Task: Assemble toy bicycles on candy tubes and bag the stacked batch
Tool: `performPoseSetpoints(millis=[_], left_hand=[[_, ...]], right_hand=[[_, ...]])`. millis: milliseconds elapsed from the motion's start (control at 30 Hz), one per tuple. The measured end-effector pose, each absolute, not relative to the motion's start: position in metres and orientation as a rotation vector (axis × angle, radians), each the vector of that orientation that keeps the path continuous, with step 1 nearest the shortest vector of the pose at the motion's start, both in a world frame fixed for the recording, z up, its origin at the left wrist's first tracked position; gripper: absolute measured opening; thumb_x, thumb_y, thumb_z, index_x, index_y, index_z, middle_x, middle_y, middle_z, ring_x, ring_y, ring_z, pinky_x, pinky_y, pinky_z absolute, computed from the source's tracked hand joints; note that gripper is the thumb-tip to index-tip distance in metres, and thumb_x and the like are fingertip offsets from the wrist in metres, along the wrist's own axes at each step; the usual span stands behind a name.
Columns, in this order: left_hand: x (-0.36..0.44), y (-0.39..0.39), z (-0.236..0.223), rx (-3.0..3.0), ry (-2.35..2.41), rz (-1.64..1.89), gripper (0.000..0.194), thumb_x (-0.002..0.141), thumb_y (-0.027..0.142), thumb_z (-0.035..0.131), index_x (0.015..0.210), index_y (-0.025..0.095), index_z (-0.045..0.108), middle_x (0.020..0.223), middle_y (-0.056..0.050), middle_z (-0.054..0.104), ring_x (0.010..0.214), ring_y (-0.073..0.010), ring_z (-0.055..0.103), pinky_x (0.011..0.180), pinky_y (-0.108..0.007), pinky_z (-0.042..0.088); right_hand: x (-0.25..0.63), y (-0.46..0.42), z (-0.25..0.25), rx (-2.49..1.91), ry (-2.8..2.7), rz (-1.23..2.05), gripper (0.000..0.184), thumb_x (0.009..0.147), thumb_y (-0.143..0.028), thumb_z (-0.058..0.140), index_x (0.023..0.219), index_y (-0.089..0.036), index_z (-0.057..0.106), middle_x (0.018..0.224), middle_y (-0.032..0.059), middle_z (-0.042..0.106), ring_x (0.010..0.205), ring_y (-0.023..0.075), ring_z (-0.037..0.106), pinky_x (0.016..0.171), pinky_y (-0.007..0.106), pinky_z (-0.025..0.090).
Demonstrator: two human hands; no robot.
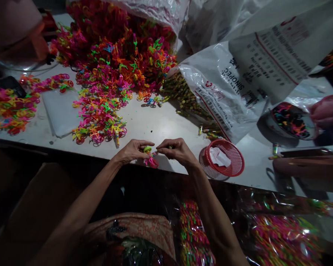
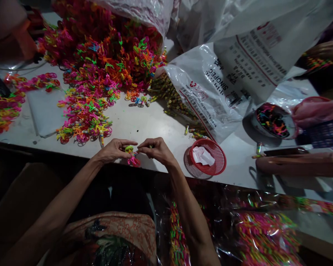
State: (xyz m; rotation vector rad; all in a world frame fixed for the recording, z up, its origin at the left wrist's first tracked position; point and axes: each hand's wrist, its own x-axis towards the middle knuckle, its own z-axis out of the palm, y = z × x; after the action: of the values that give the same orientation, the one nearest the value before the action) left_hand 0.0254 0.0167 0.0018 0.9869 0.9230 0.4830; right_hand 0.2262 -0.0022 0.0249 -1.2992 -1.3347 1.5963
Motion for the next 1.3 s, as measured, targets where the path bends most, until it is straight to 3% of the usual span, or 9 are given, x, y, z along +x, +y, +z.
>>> performPoseSetpoints(millis=[167, 333, 700, 900, 1167, 1300], left_hand=[[0.022, 0.021, 0.004, 1.079, 0.957, 0.522, 0.063, 0.051, 0.016, 0.078, 0.113, 0.009, 0.067, 0.061, 0.006, 0.056, 0.058, -0.0061, 0.050, 0.056, -0.020, 0.039], [0.014, 0.030, 0.012, 1.015, 0.855, 0.457, 0.063, 0.051, 0.014, 0.079, 0.113, 0.011, 0.068, 0.069, 0.001, 0.065, 0.062, -0.0081, 0.057, 0.060, -0.022, 0.045], [0.013, 0.027, 0.009, 0.982, 0.869, 0.511, 0.063, 0.056, 0.013, 0.077, 0.118, 0.013, 0.066, 0.078, -0.001, 0.068, 0.069, -0.0089, 0.060, 0.065, -0.022, 0.047], [0.011, 0.025, 0.008, 0.910, 0.861, 0.473, 0.064, 0.048, 0.010, 0.079, 0.112, 0.013, 0.069, 0.079, -0.002, 0.069, 0.068, -0.0103, 0.060, 0.065, -0.024, 0.049], [0.009, 0.024, -0.001, 1.135, 1.024, 0.574, 0.061, 0.054, 0.019, 0.077, 0.114, 0.010, 0.068, 0.062, 0.004, 0.059, 0.059, -0.0071, 0.049, 0.057, -0.022, 0.040], [0.009, 0.024, -0.002, 1.152, 0.995, 0.555, 0.062, 0.055, 0.023, 0.077, 0.115, 0.010, 0.068, 0.069, 0.001, 0.063, 0.063, -0.0088, 0.052, 0.060, -0.024, 0.042]], right_hand=[[0.224, -0.007, 0.019, -1.319, -1.229, 1.634, 0.021, 0.062, -0.033, 0.076, 0.069, -0.014, 0.074, 0.042, -0.0047, 0.049, 0.041, 0.0057, 0.037, 0.041, 0.020, 0.026], [0.223, -0.003, 0.006, -1.240, -1.067, 1.694, 0.024, 0.057, -0.035, 0.079, 0.069, -0.014, 0.074, 0.047, -0.0027, 0.055, 0.040, 0.0054, 0.038, 0.039, 0.021, 0.027], [0.214, -0.001, 0.004, -1.289, -1.000, 1.650, 0.025, 0.058, -0.036, 0.080, 0.071, -0.015, 0.074, 0.042, -0.0043, 0.051, 0.039, 0.0056, 0.037, 0.038, 0.020, 0.025], [0.213, -0.003, -0.001, -1.254, -0.957, 1.749, 0.030, 0.052, -0.038, 0.083, 0.066, -0.014, 0.072, 0.043, -0.0037, 0.052, 0.037, 0.0051, 0.036, 0.036, 0.021, 0.024], [0.198, -0.015, 0.007, -1.389, -1.185, 1.385, 0.025, 0.064, -0.040, 0.075, 0.072, -0.017, 0.074, 0.047, -0.0031, 0.054, 0.042, 0.0076, 0.042, 0.041, 0.022, 0.030], [0.197, -0.014, 0.006, -1.356, -1.181, 1.432, 0.028, 0.065, -0.043, 0.074, 0.073, -0.016, 0.073, 0.047, -0.0034, 0.052, 0.042, 0.0075, 0.041, 0.041, 0.022, 0.030]])
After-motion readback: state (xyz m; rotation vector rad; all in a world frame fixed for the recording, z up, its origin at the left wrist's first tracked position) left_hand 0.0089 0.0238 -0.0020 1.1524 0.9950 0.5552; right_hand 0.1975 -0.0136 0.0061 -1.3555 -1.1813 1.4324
